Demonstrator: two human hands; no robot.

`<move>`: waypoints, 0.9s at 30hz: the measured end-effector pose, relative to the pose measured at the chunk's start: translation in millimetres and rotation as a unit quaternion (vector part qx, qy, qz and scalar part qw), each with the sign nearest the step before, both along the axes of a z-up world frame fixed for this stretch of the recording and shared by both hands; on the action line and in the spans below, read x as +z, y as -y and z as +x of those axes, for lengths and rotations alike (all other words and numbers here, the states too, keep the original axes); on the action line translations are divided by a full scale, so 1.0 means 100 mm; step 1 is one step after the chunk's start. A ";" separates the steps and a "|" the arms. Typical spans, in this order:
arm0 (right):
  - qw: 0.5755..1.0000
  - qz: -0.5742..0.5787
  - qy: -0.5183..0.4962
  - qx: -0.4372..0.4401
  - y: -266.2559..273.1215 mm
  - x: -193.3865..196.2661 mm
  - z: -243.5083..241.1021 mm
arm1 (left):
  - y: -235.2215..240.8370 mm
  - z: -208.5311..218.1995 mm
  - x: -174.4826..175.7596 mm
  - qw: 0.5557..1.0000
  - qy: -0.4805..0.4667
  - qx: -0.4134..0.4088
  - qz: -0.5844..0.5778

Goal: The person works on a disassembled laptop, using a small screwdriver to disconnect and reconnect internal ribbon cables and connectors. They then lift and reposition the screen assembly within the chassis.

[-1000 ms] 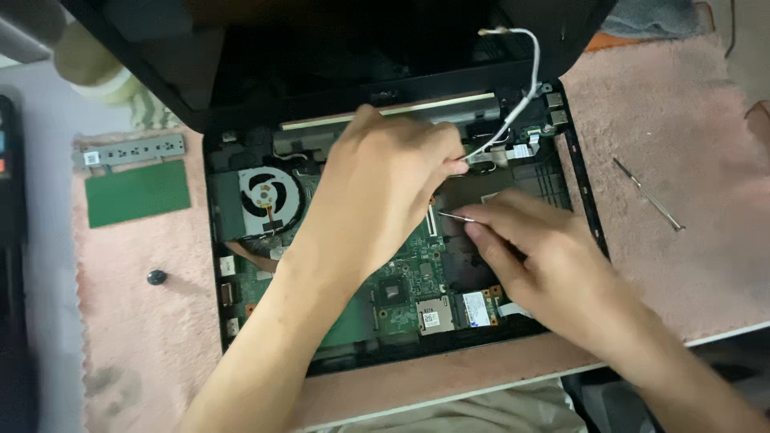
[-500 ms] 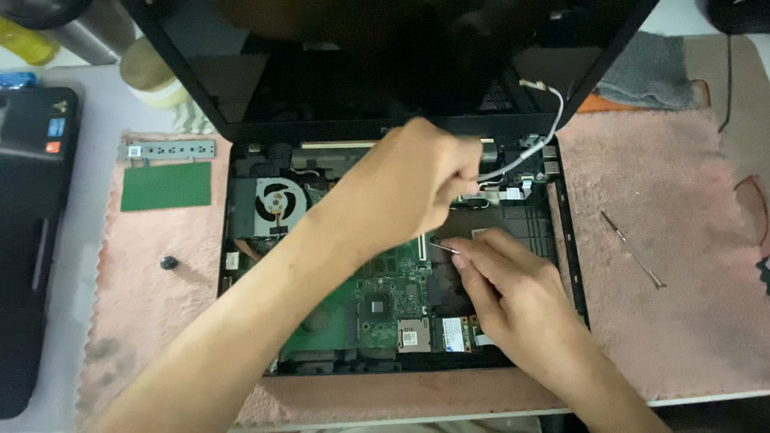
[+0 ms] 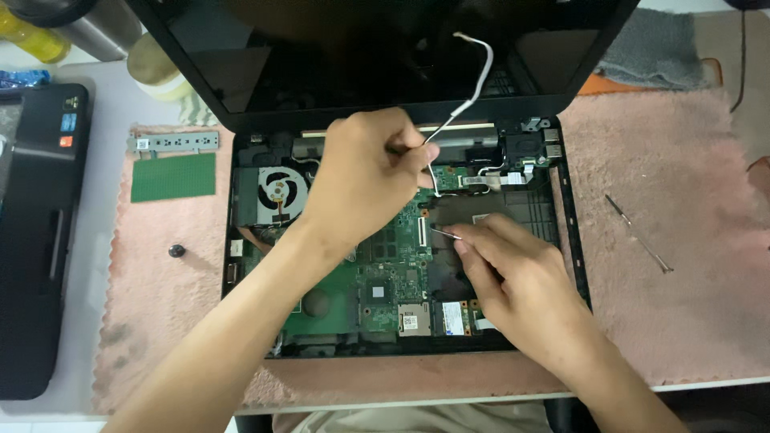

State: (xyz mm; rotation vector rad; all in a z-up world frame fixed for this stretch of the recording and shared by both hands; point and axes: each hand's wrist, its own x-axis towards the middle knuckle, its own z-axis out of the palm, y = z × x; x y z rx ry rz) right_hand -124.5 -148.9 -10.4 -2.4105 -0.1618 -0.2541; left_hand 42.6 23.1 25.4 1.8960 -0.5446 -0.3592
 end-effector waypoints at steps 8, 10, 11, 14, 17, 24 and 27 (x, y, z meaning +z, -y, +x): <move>1.000 -0.008 0.020 0.012 -0.01 -0.03 0.01 | 0.18 -0.14 0.04 0.996 0.069 -0.015 0.052; 0.999 -0.007 0.027 0.019 0.00 -0.06 0.01 | 0.31 -0.14 0.03 0.984 0.168 -0.037 0.051; 0.999 -0.021 0.022 0.014 0.02 -0.09 0.01 | 0.39 -0.16 0.13 0.986 0.124 -0.073 0.081; 0.999 -0.029 0.008 0.012 0.00 -0.06 0.01 | 0.71 -0.08 0.10 0.972 0.196 -0.117 0.053; 1.000 -0.014 -0.001 0.010 -0.01 -0.01 0.00 | 0.96 -0.04 0.07 0.943 0.304 -0.128 0.044; 1.000 -0.010 -0.008 0.006 0.01 -0.03 0.00 | 0.67 -0.01 0.43 0.966 0.197 -0.142 0.093; 1.000 -0.002 -0.012 0.008 0.00 0.01 -0.01 | 0.46 0.05 0.34 0.959 0.260 -0.107 0.045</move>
